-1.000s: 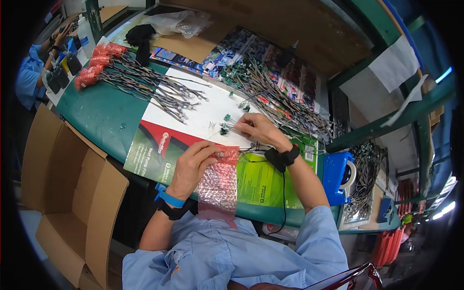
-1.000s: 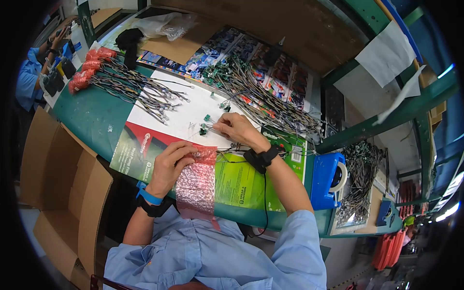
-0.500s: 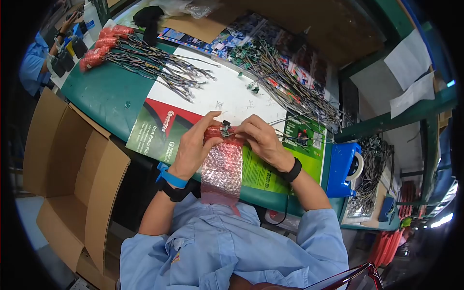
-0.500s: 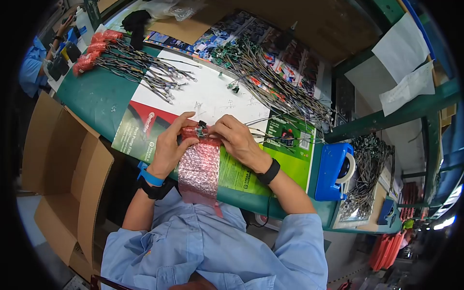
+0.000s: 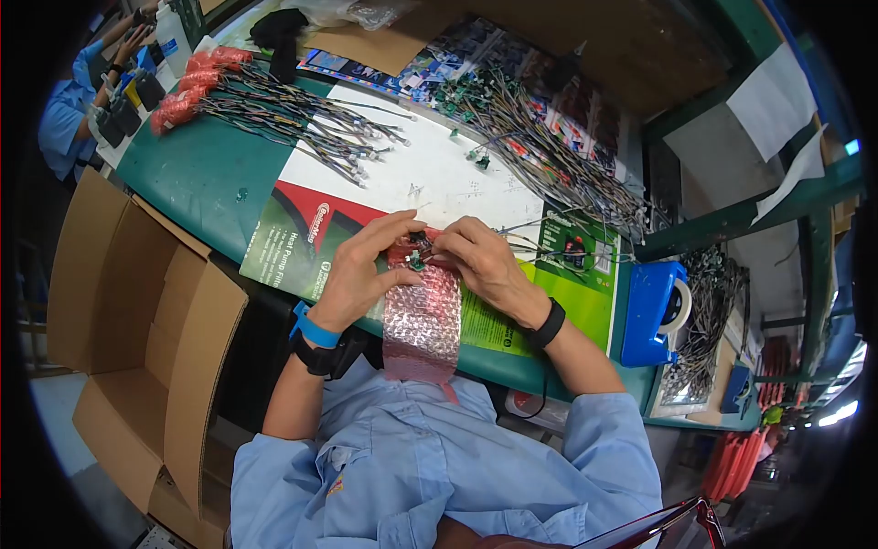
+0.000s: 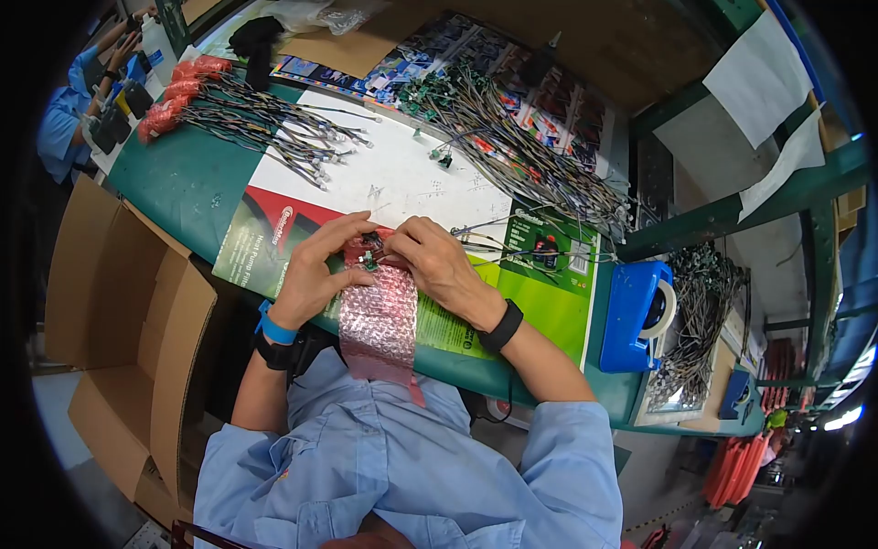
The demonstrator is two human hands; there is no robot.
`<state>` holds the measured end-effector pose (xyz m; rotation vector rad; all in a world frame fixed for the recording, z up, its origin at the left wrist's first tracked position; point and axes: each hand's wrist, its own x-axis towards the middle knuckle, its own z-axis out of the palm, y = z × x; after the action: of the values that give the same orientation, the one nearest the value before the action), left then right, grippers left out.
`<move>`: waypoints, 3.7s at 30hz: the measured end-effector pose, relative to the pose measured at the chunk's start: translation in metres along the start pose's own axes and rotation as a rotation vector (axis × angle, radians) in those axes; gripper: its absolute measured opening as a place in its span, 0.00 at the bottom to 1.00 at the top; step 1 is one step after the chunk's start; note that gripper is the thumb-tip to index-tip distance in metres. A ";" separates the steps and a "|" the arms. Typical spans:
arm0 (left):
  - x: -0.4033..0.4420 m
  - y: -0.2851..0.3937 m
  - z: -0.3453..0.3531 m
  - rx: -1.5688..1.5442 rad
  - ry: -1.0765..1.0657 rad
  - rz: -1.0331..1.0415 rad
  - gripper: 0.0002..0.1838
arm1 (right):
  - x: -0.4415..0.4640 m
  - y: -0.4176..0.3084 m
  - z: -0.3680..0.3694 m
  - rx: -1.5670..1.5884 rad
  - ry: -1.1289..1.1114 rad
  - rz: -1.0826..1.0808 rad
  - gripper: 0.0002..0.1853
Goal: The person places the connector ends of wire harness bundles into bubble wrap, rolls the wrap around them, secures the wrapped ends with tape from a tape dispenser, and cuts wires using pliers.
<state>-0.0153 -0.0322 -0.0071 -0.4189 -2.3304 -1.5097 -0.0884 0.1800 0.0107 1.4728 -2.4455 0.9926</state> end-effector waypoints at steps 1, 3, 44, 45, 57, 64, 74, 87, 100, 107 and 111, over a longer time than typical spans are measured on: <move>-0.001 -0.002 0.000 -0.064 0.000 -0.045 0.29 | -0.001 0.001 0.002 0.009 0.003 0.005 0.13; -0.004 -0.006 -0.001 -0.124 0.003 -0.091 0.28 | -0.002 0.000 0.003 0.020 0.006 0.007 0.13; -0.003 -0.001 0.011 0.105 0.084 0.024 0.18 | 0.015 -0.019 -0.011 -0.101 0.086 0.147 0.14; -0.003 -0.001 0.011 0.104 0.082 0.022 0.18 | 0.018 -0.016 -0.010 -0.100 0.085 0.149 0.14; -0.004 -0.006 0.002 0.088 -0.102 -0.018 0.29 | 0.009 -0.014 0.012 -0.058 -0.123 0.224 0.19; 0.002 -0.003 -0.014 0.002 -0.159 -0.107 0.28 | 0.002 -0.028 0.022 -0.251 0.002 0.169 0.18; -0.015 0.007 -0.011 0.006 -0.163 0.040 0.23 | -0.022 -0.039 0.016 -0.195 0.030 -0.017 0.19; -0.016 0.009 -0.001 0.017 -0.062 0.051 0.13 | -0.048 -0.058 -0.002 -0.164 -0.166 0.032 0.30; -0.008 0.003 0.005 -0.101 -0.027 -0.028 0.11 | 0.064 0.127 -0.057 -0.356 0.104 0.107 0.08; -0.008 0.004 0.003 -0.120 -0.030 -0.065 0.11 | 0.078 0.149 -0.068 -0.263 0.426 -0.004 0.04; -0.008 0.005 0.003 -0.113 -0.021 -0.046 0.12 | 0.104 0.105 -0.140 0.184 0.915 0.063 0.05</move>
<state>-0.0067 -0.0276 -0.0073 -0.4138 -2.2926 -1.6726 -0.2598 0.2178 0.1136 0.6977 -1.7569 1.4998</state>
